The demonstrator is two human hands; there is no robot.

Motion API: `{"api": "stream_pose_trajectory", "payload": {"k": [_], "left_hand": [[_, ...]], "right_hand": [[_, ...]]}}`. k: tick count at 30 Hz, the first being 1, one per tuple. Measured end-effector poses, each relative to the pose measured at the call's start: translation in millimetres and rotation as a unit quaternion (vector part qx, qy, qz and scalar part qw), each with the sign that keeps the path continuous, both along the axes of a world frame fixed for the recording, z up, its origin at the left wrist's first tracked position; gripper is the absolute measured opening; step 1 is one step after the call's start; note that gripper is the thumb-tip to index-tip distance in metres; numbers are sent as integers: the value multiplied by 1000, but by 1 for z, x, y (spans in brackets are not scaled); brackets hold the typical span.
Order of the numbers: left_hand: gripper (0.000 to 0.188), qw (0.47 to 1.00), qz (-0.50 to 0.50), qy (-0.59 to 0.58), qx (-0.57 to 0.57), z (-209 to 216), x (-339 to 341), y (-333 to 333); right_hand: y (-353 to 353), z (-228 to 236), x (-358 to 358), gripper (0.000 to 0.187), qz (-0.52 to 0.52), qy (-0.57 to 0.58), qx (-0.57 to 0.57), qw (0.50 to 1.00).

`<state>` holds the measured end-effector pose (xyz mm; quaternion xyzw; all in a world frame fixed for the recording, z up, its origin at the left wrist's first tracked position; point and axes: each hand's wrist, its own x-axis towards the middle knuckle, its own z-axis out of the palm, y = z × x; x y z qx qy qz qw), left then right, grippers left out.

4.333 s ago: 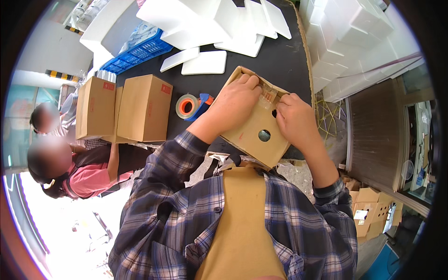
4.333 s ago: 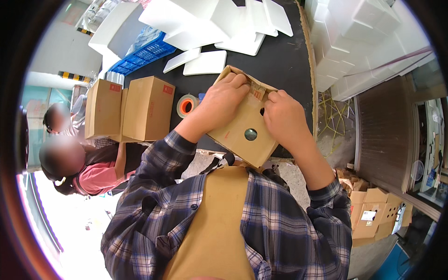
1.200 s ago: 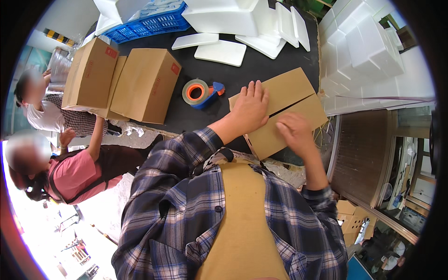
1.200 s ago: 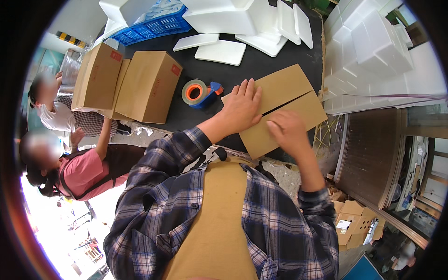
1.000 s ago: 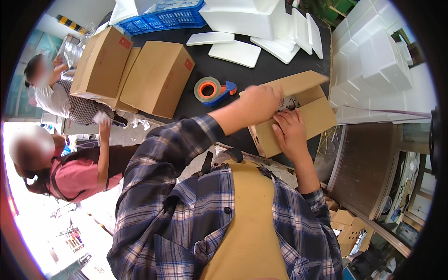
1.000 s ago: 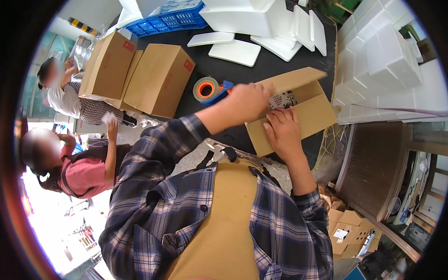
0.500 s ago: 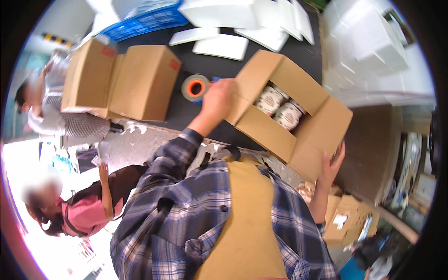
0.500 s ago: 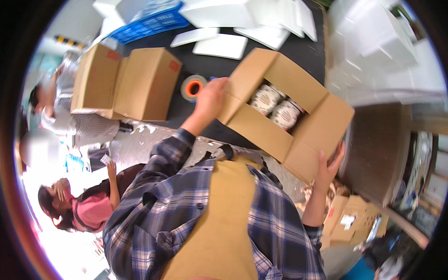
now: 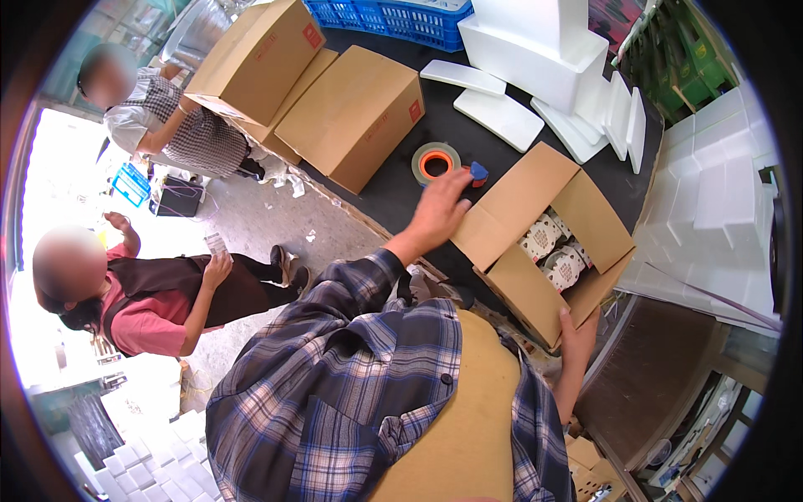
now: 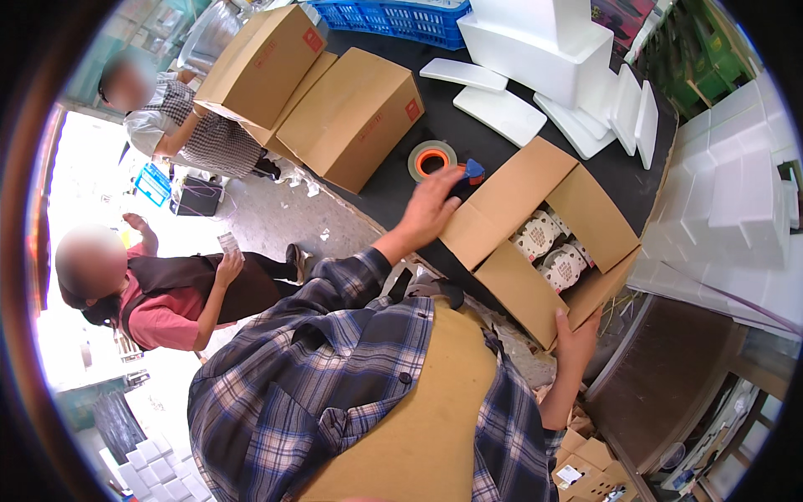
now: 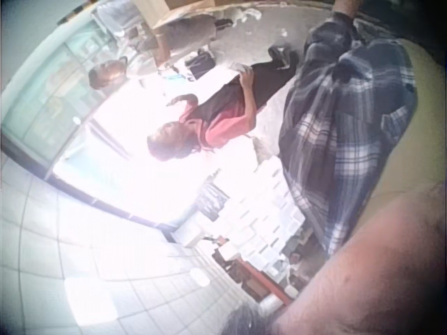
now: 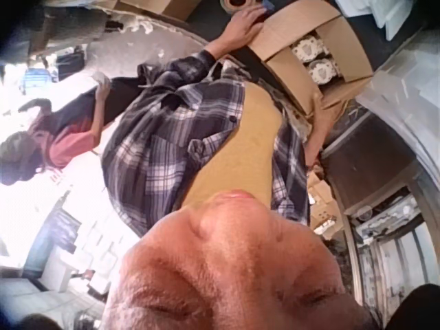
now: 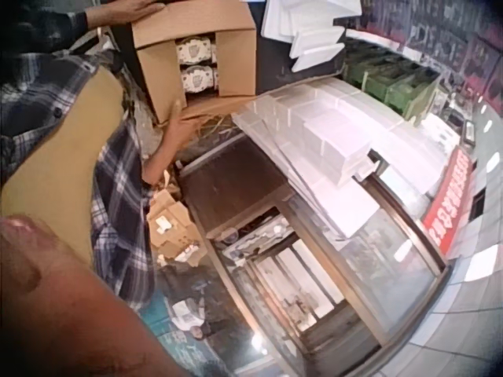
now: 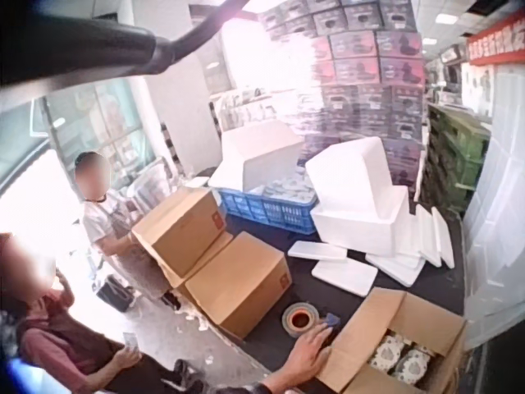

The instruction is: The person packs multiple small containers into cardboard boxes, uses a silver insulated bag, and prepares boxes for shipping by taping them.

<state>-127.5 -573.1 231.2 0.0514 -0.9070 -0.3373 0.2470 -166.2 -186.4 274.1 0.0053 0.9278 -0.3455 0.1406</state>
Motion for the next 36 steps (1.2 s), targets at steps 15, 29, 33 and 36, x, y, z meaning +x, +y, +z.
{"api": "stream_pose_trajectory", "payload": {"k": [15,29,33,36], "left_hand": [[42,988,-53,-45,138,33,-41,-74],[24,912,-6,-235,-337,126,-220,-301],[19,887,45,-329,-323,72,-249,-338],[24,881,42,-373,-288,53,-264,-336]], "right_hand": [[36,-70,6,62,-93,-117,-313,938],[-44,-72,21,74,-144,-89,-344,923],[-83,-82,20,75,-86,-96,-341,931],[-118,-78,21,78,-62,-106,-337,934]]}}
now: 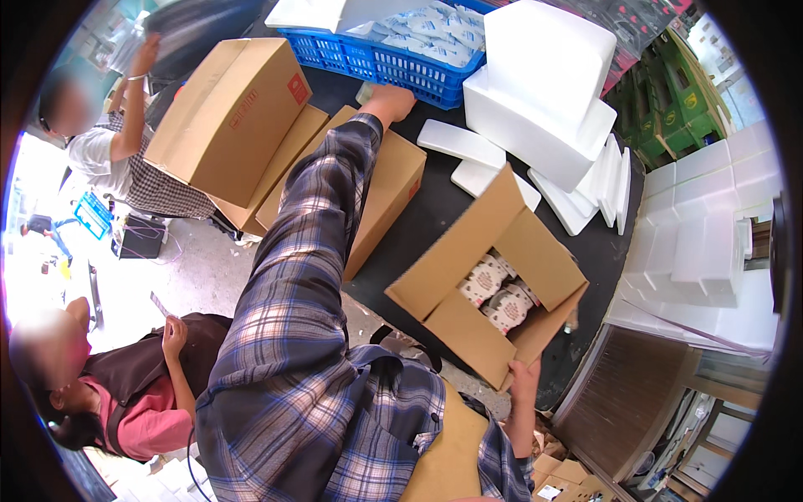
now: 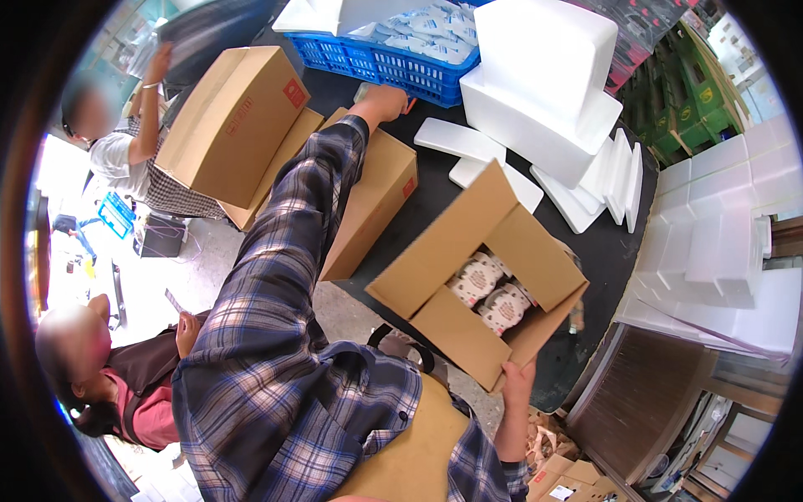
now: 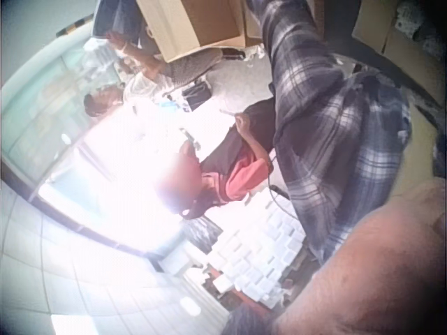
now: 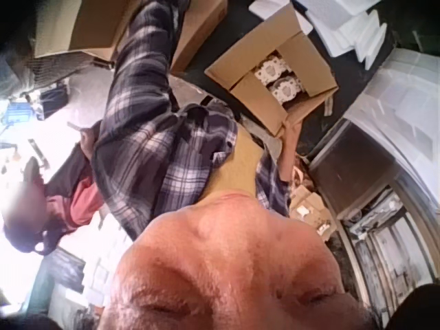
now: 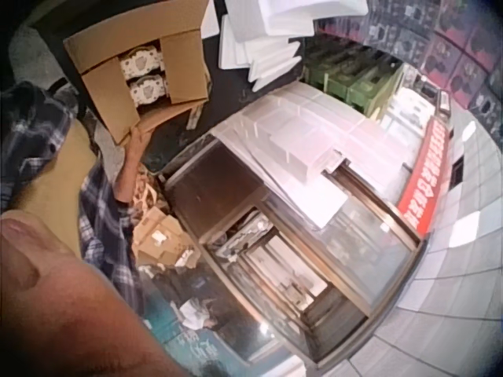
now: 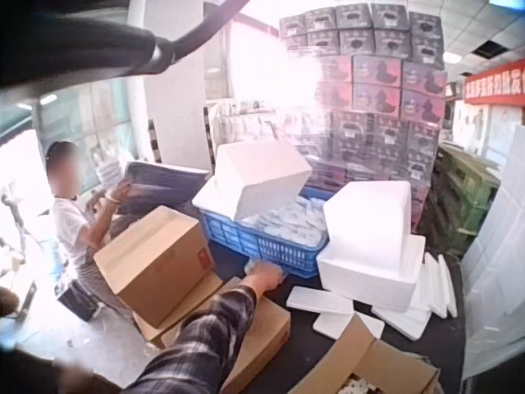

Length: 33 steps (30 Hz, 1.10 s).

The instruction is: The person packs multiple small containers into cardboard boxes, uses a silver insulated bag, and prepares boxes for shipping by taping them.

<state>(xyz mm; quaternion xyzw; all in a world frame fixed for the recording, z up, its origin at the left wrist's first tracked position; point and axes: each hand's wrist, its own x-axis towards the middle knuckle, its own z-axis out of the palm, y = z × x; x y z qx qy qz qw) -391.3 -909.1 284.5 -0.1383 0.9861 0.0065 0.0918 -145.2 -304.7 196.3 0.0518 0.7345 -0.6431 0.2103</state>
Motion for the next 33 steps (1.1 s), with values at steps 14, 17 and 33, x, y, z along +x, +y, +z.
{"api": "stream_pose_trajectory", "payload": {"k": [14,17,33], "left_hand": [[19,783,-17,453,426,87,231,15],[17,726,246,503,399,47,376,33],[41,591,184,647,444,75,387,65]], "right_hand": [[-103,27,-43,73,29,-2,11,1000],[-115,35,-54,69,47,11,-6,999],[-136,148,-112,67,79,364,-3,928]]}}
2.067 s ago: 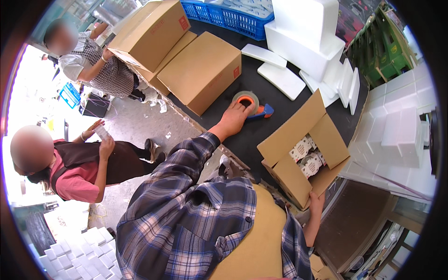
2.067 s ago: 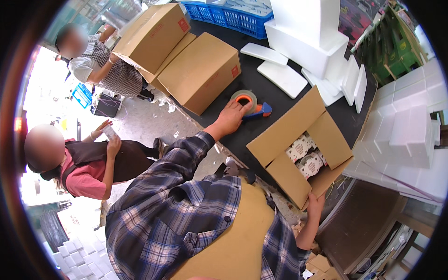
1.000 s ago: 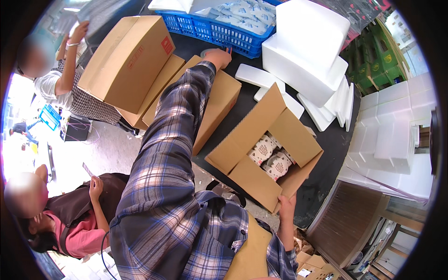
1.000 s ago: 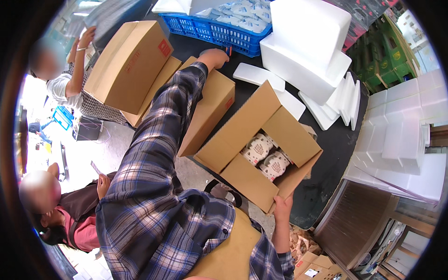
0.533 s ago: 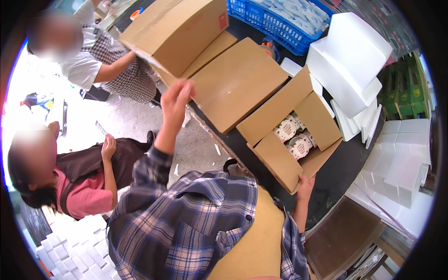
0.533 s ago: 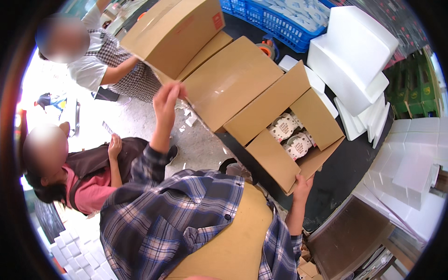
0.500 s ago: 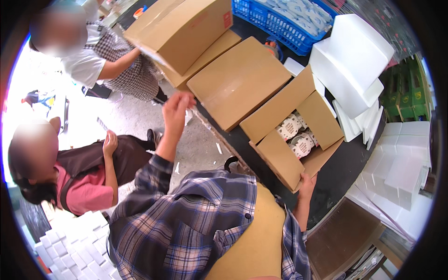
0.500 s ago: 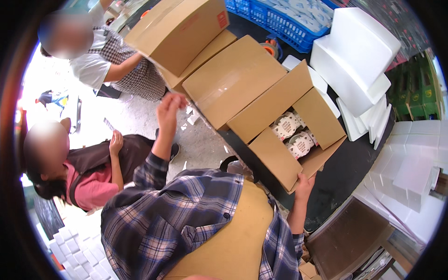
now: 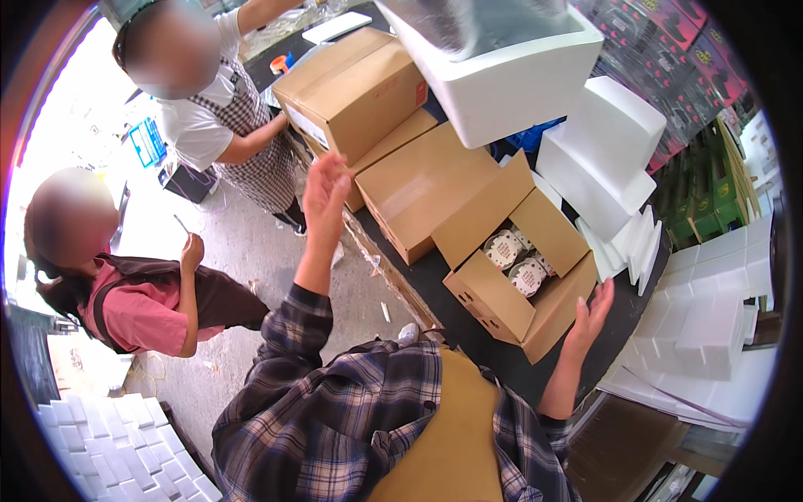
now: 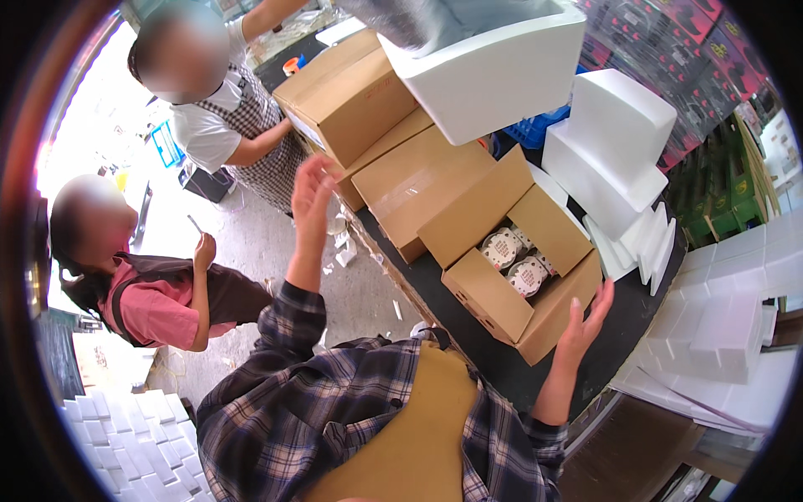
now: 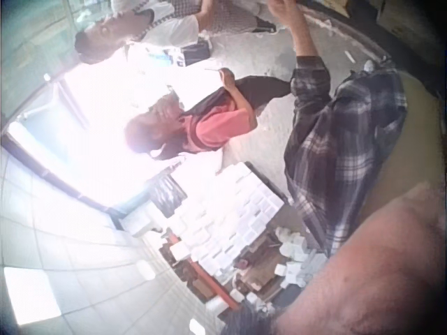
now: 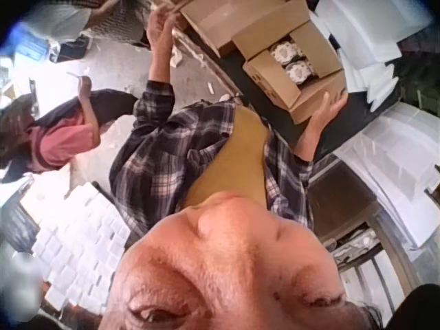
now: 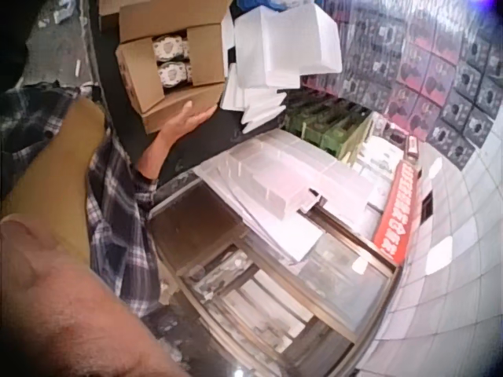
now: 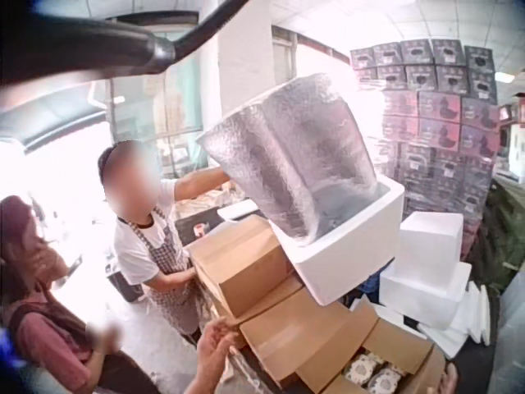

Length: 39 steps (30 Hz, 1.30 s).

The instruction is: The person packs multiple small containers into cardboard boxes, uses a silver insulated bag, and prepares boxes for shipping by taping them.

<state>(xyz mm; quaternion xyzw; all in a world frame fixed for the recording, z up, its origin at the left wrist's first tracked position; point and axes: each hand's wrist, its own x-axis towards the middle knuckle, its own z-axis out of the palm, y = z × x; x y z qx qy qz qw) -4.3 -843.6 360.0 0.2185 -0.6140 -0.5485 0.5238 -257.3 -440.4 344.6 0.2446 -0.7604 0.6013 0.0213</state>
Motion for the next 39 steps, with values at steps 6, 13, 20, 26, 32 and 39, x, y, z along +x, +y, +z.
{"api": "stream_pose_trajectory", "payload": {"k": [6,13,20,26,32,39], "left_hand": [[59,973,-3,-89,-214,136,-44,-36],[66,975,-164,1,-152,119,-119,-6],[33,920,-229,-25,-317,106,-96,82],[38,610,-427,-524,-414,-26,-182,168],[30,709,-404,-422,-396,-7,-174,172],[25,536,-569,-565,-264,18,-55,188]], "right_hand": [[-139,189,-2,67,107,489,103,860],[-233,220,-56,21,125,605,252,745],[-14,270,-52,34,63,490,320,808],[170,217,-6,28,-90,408,376,827],[238,106,47,27,-87,299,416,854],[228,21,74,31,-17,184,410,893]]}}
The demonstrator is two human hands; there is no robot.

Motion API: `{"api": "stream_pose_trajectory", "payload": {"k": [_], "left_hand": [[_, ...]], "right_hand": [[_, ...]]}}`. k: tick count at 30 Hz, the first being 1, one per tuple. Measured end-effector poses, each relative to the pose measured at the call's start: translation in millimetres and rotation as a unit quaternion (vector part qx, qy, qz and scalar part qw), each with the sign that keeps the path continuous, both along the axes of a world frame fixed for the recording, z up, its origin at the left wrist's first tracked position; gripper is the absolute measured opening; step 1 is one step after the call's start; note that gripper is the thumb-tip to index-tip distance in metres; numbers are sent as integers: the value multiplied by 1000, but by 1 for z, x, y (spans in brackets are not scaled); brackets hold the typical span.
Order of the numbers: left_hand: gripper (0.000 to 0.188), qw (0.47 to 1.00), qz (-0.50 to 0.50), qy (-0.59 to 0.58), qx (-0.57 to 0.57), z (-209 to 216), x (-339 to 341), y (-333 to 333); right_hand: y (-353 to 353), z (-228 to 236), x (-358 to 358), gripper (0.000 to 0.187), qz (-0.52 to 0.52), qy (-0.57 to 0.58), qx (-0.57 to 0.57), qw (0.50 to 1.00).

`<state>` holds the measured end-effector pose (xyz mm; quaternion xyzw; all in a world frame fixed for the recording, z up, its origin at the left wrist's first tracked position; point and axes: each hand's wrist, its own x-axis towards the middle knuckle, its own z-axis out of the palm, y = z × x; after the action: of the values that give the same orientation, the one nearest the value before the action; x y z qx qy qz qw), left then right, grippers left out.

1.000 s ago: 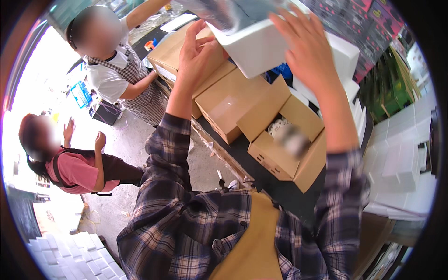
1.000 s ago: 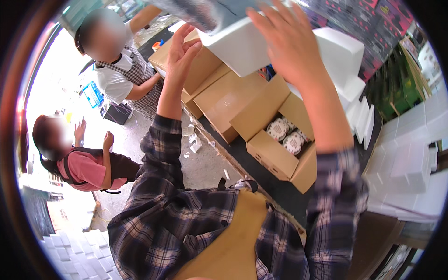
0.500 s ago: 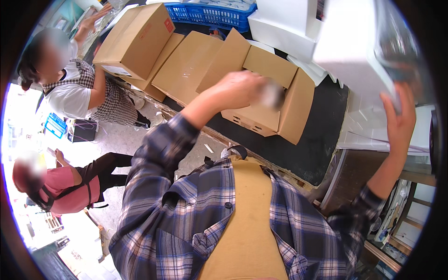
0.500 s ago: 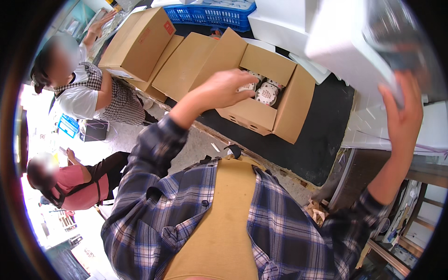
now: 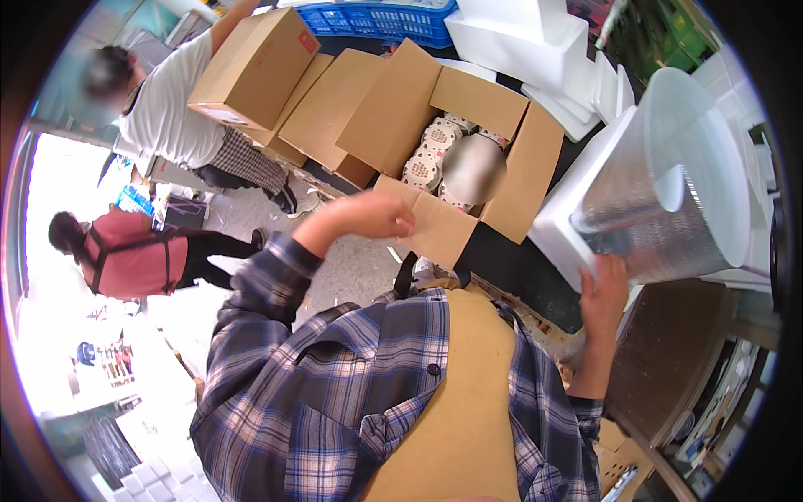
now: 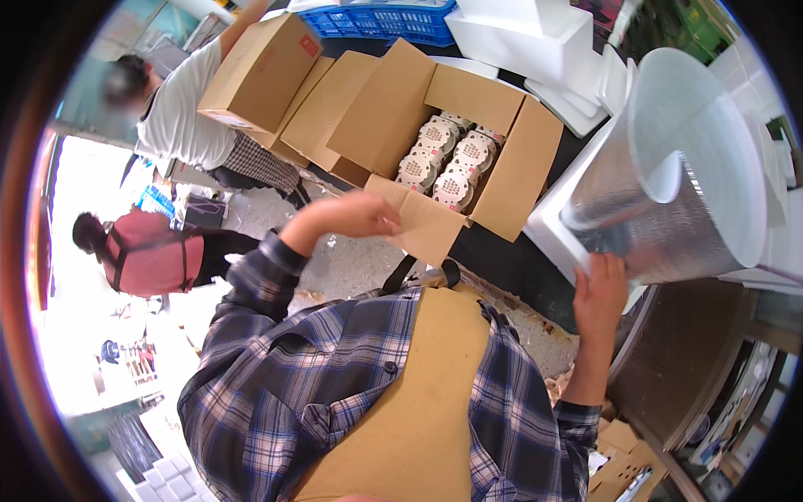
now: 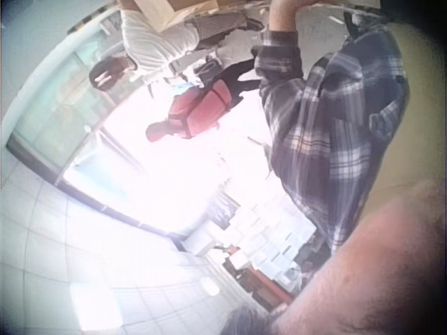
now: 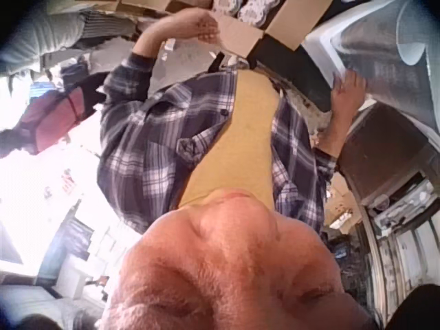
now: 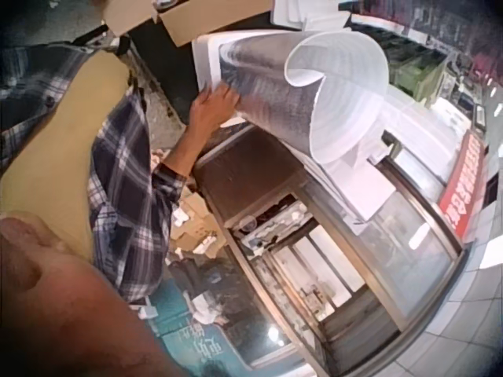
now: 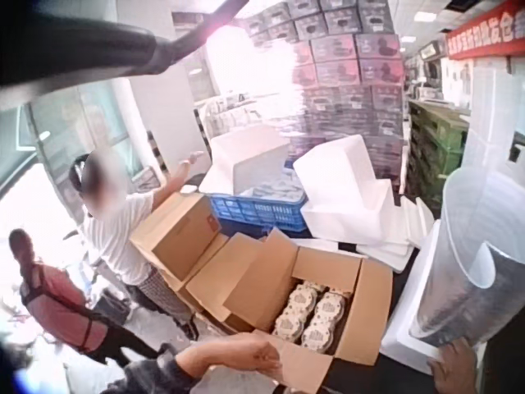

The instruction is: The person packs multiple small containers into cardboard boxes, uses a silver insulated bag, and prepares boxes for shipping by taping them.

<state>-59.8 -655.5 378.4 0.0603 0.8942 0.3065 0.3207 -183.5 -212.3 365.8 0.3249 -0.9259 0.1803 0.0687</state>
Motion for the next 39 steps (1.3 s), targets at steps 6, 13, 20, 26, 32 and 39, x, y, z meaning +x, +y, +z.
{"api": "stream_pose_trajectory", "payload": {"k": [6,13,20,26,32,39], "left_hand": [[19,980,81,145,109,-87,4,21],[48,953,87,204,-206,-50,-83,-18],[91,940,108,176,-272,-111,-109,2],[61,922,215,233,-223,-83,-106,-3],[54,955,171,130,-206,-62,-91,0],[88,917,245,-17,-315,-106,-127,13]], "right_hand": [[-13,-50,7,39,28,-56,-17,998],[-1,68,20,33,60,255,-159,952],[-8,159,-71,69,10,129,-8,992],[23,136,-60,19,87,69,-19,994],[41,134,-16,20,193,64,-96,974],[70,129,-35,22,199,90,-109,970]]}}
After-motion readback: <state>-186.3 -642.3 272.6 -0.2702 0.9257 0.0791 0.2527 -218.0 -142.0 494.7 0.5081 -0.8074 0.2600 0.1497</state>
